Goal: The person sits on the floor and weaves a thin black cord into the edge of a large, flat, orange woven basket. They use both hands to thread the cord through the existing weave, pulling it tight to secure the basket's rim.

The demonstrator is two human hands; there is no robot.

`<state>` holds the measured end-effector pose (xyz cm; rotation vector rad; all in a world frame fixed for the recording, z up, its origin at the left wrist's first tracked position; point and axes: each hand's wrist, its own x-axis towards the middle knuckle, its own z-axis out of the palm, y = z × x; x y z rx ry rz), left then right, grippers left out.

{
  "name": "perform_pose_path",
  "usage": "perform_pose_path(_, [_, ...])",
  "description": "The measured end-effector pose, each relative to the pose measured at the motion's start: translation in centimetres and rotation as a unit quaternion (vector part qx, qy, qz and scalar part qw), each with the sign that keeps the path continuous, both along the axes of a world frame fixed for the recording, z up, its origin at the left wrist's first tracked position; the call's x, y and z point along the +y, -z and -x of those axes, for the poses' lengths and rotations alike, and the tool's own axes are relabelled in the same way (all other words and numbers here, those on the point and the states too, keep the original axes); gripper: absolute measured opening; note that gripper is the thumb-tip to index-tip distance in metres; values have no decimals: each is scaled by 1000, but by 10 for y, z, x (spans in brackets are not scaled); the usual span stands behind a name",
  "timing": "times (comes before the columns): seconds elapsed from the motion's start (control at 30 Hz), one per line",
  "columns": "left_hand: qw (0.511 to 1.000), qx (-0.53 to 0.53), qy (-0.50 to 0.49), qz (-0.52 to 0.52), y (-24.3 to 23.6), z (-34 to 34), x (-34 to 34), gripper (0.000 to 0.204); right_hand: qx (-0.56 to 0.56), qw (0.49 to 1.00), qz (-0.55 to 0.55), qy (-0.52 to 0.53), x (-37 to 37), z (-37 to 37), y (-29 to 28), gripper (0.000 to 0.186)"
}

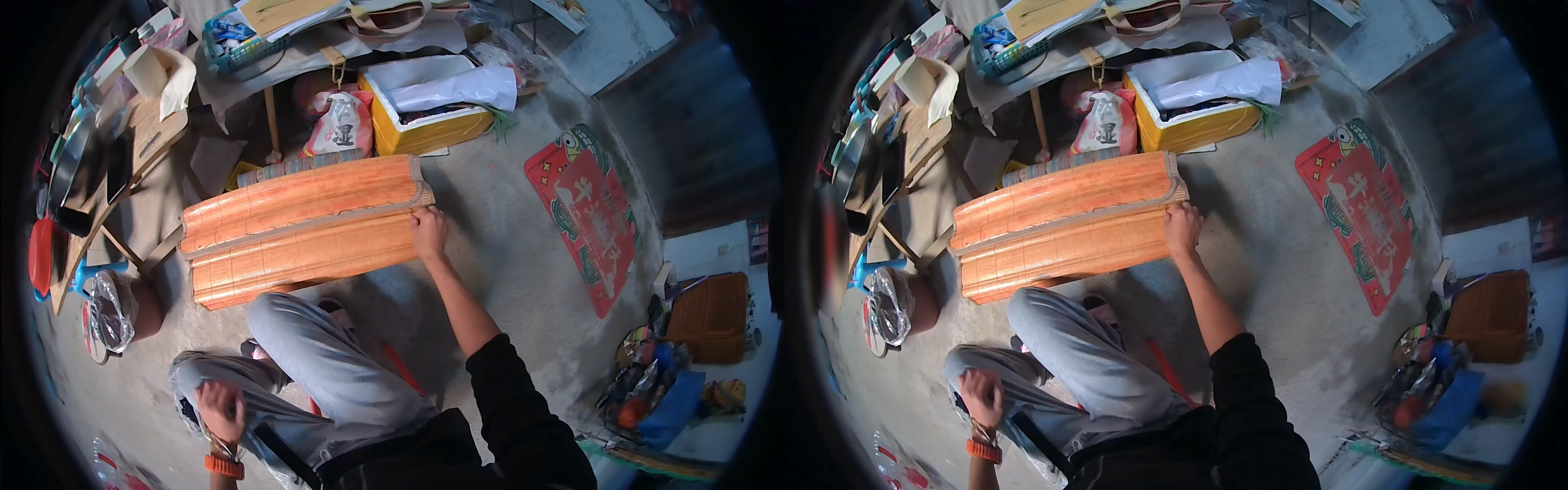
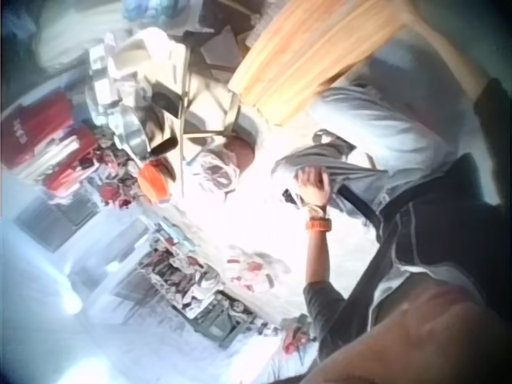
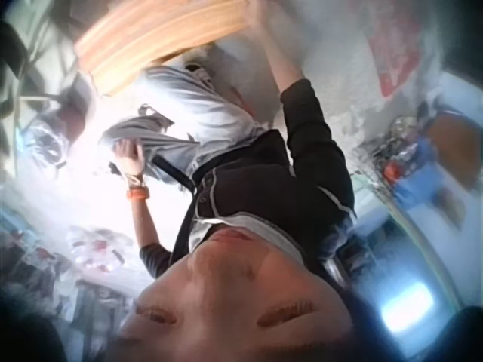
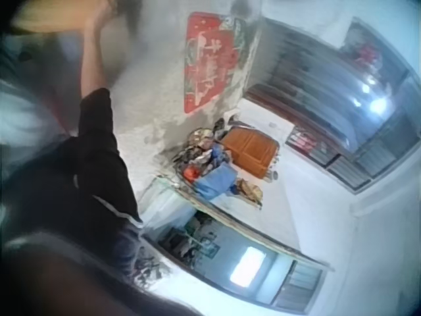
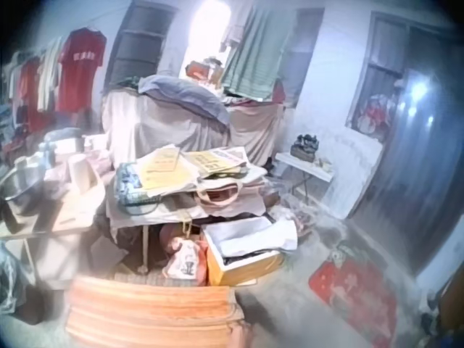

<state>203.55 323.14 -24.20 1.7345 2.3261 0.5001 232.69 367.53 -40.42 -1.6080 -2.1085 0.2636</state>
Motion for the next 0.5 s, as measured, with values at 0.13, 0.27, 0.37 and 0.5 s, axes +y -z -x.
perform_pose_path(0.13, [983,-137,-109,-52,9,16,97,32,98,995,15,19,-2,-2,-4,32])
perform_pose_path(0.27, [997,-16,-32,-70,77,60,193,69,148,978,121,79,-6,-25,-3,74])
perform_pose_path(0.37, [973,-68,-191,-109,121,96,222,90,228,920,313,69,3,-37,-4,91])
perform_pose_path(0.5, [915,-80,-379,-114,145,132,224,100,283,905,316,35,37,-52,-7,90])
